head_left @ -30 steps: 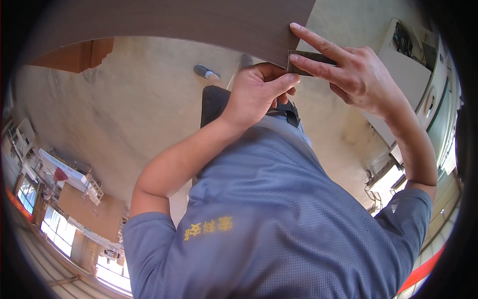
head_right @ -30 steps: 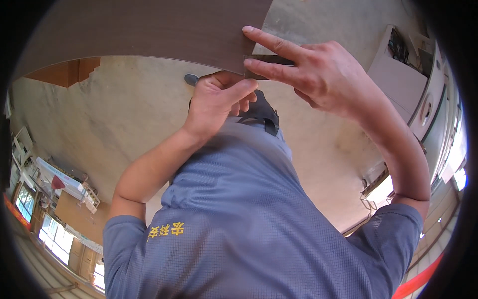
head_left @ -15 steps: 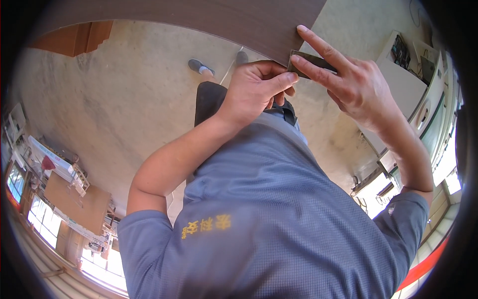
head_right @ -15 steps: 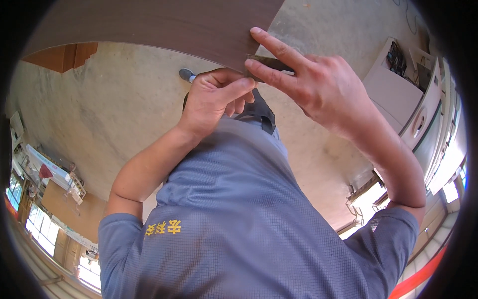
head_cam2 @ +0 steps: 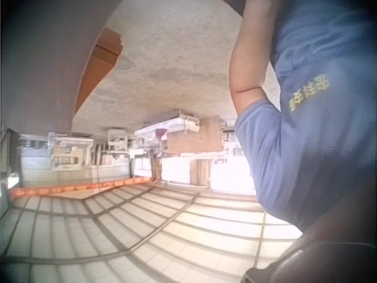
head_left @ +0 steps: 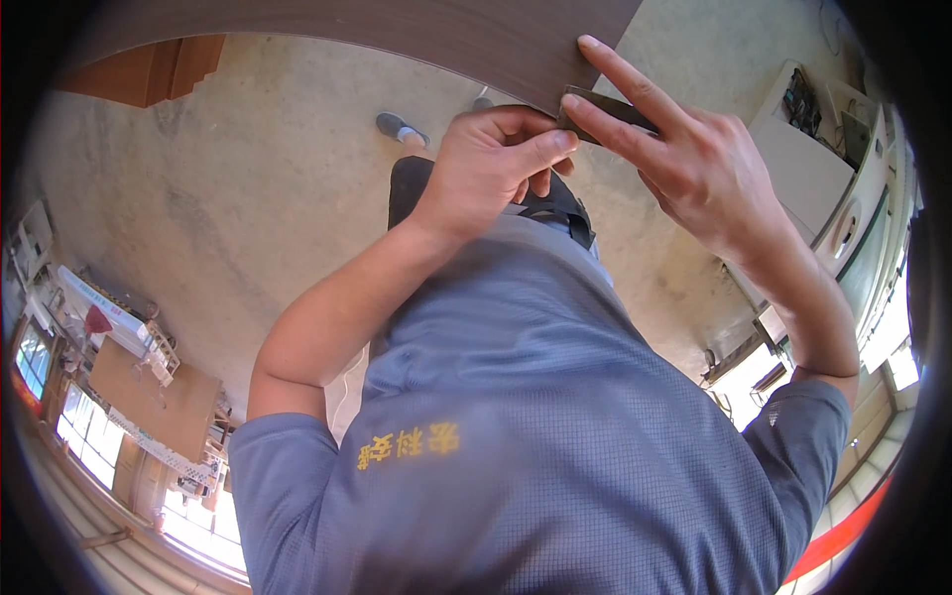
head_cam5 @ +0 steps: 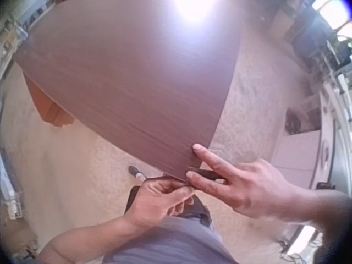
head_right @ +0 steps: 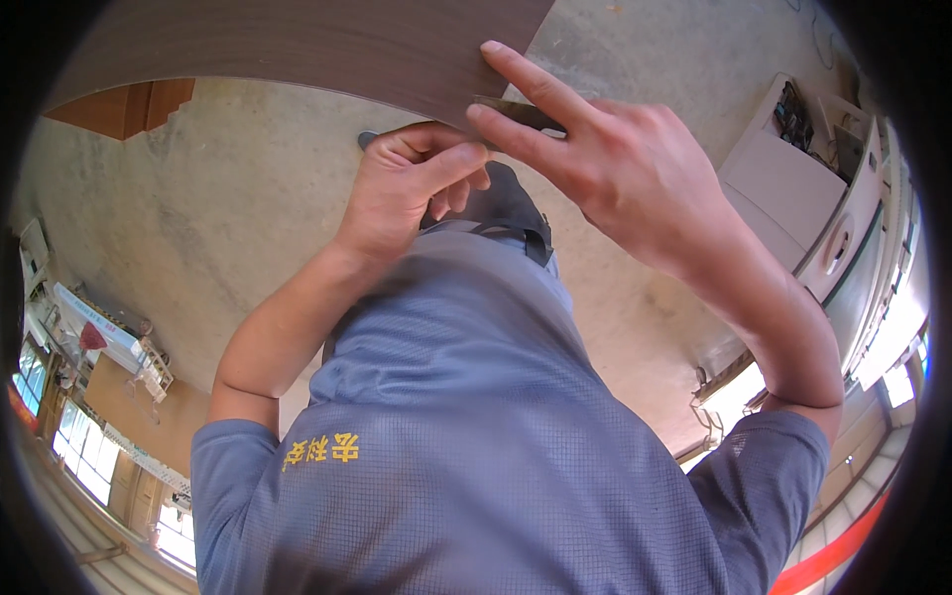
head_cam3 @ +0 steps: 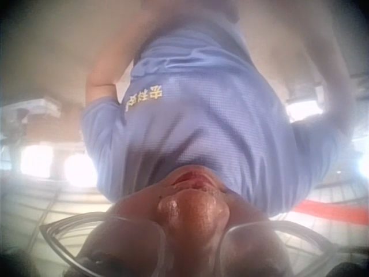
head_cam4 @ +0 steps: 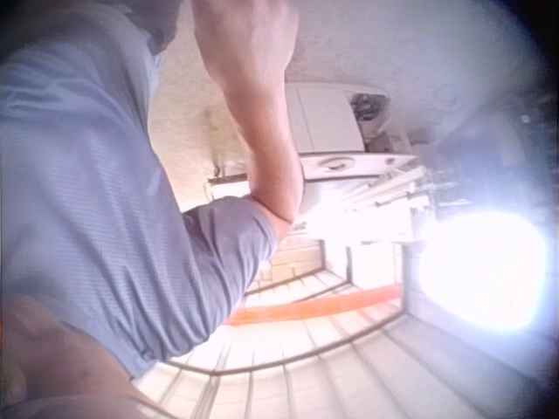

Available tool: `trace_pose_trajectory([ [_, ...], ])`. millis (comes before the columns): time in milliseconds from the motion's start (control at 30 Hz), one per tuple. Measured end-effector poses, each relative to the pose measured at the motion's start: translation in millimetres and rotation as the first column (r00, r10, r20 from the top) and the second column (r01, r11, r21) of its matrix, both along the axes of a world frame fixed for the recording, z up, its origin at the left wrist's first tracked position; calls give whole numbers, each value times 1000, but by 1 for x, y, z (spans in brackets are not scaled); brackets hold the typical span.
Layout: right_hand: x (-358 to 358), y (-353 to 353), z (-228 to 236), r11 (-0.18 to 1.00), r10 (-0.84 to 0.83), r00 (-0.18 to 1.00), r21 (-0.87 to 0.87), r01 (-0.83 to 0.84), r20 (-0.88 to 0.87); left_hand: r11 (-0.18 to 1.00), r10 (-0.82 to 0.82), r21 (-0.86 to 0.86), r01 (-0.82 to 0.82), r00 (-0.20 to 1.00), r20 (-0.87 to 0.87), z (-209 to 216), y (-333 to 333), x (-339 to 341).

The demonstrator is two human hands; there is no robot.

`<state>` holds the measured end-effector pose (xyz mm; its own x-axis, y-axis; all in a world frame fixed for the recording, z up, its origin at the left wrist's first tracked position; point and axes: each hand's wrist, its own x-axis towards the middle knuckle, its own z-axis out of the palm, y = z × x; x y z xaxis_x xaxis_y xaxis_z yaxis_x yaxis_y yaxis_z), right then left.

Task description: The person wipes a brown wood panel with a wet cloth, helps another person carry it across a workshop, and then uses a metal scraper tool to remove material from the edge of the panel.

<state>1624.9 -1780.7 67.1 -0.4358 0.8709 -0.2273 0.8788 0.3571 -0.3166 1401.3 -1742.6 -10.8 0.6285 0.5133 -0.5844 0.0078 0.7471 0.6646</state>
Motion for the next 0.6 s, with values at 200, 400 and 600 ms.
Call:
trace_pose_trajectory([
  [200,2,-1,-3,1000,5,1000,15,-5,-3,1000,-17,-4,17,1000,-13,-3,2,0],
  [400,1,-1,-2,1000,-1,1000,17,1,-14,1000,11,-16,-11,1000,1,-1,-2,0],
  [600,-9,11,6,1000,27,999,3,-27,28,999,33,29,-33,999,-13,1,4,-7],
])
